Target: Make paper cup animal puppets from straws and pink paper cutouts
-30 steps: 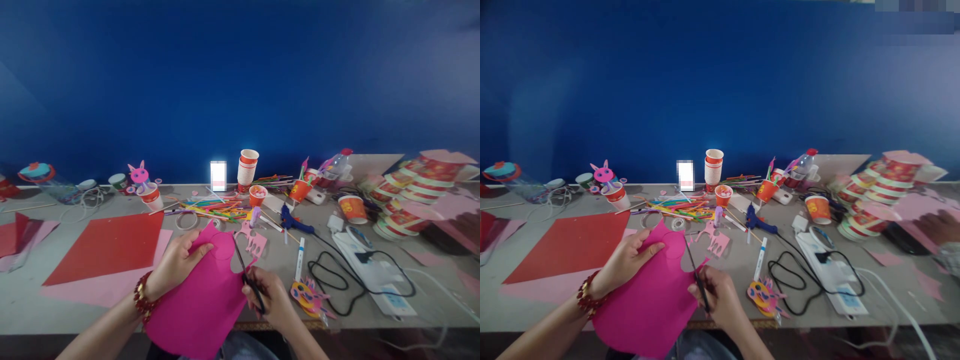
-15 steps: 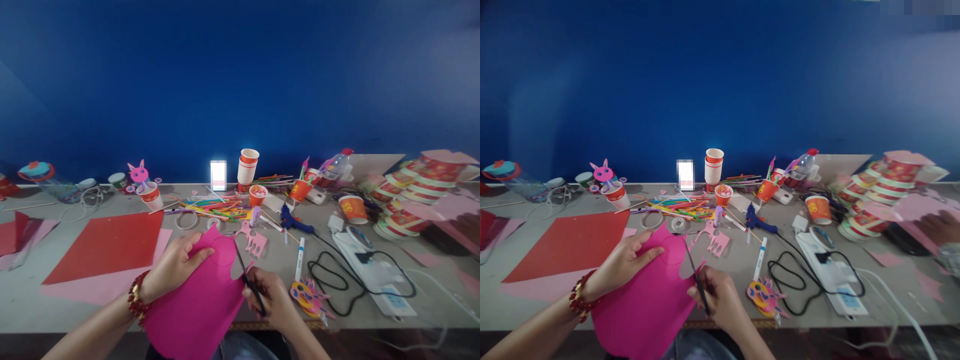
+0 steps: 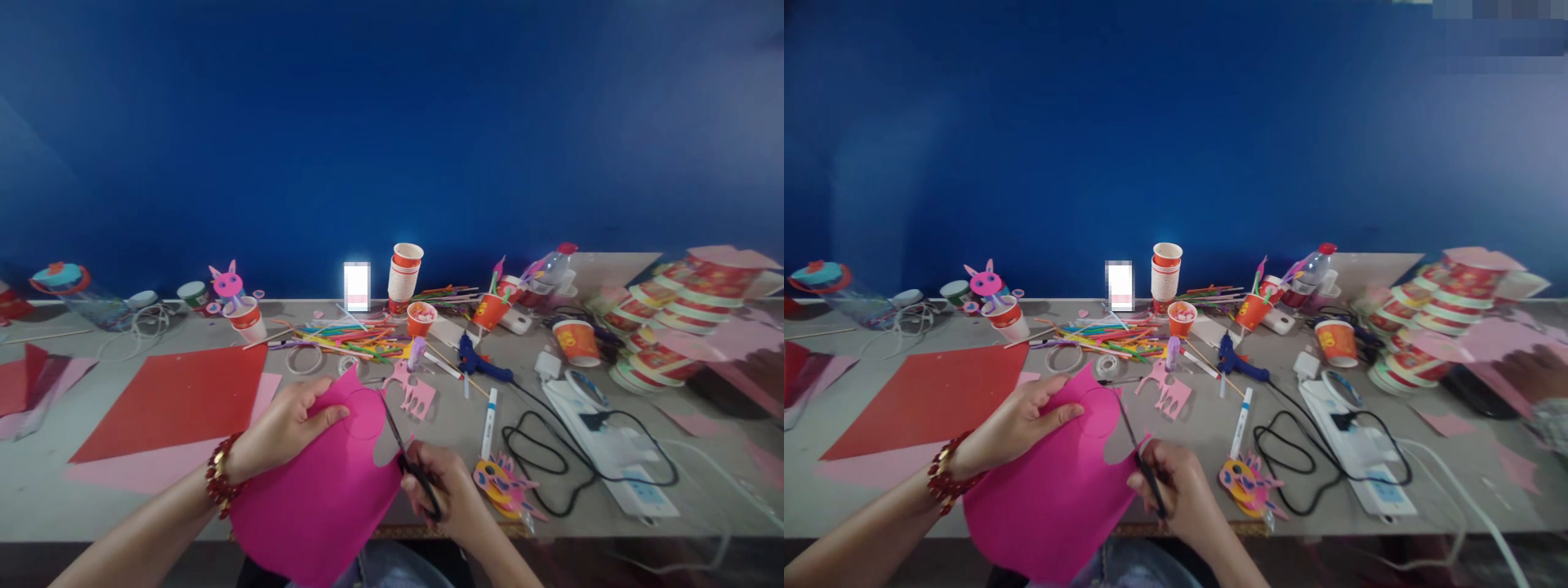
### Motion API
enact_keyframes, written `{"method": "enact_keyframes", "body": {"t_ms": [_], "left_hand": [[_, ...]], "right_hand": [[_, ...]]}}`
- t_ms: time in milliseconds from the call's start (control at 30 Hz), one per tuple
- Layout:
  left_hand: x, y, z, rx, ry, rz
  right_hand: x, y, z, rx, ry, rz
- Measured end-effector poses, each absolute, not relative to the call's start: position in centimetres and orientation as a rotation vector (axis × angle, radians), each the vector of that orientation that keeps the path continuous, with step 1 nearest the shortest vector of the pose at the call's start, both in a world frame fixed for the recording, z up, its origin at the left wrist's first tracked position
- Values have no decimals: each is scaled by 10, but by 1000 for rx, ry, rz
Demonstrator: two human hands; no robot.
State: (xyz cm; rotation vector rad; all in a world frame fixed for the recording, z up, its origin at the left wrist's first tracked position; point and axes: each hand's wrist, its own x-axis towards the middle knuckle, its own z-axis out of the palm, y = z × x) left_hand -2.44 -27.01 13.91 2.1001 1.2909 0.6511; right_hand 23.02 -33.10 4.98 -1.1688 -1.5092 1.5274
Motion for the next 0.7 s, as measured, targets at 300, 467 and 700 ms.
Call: {"method": "enact_keyframes", "body": {"t_ms": [300,467,700], "left_hand": [[-25,-267,140,2103,1233,626],[-28,-265,138,2080,1227,617],[-29,-260,149,2067,1139,543]], "right_hand": [[231,-328,57,-1164,-1492,1570],[232,-328,56,-1163,-1524,1514],[233,-328,54,-1196,-1538,1546]]}}
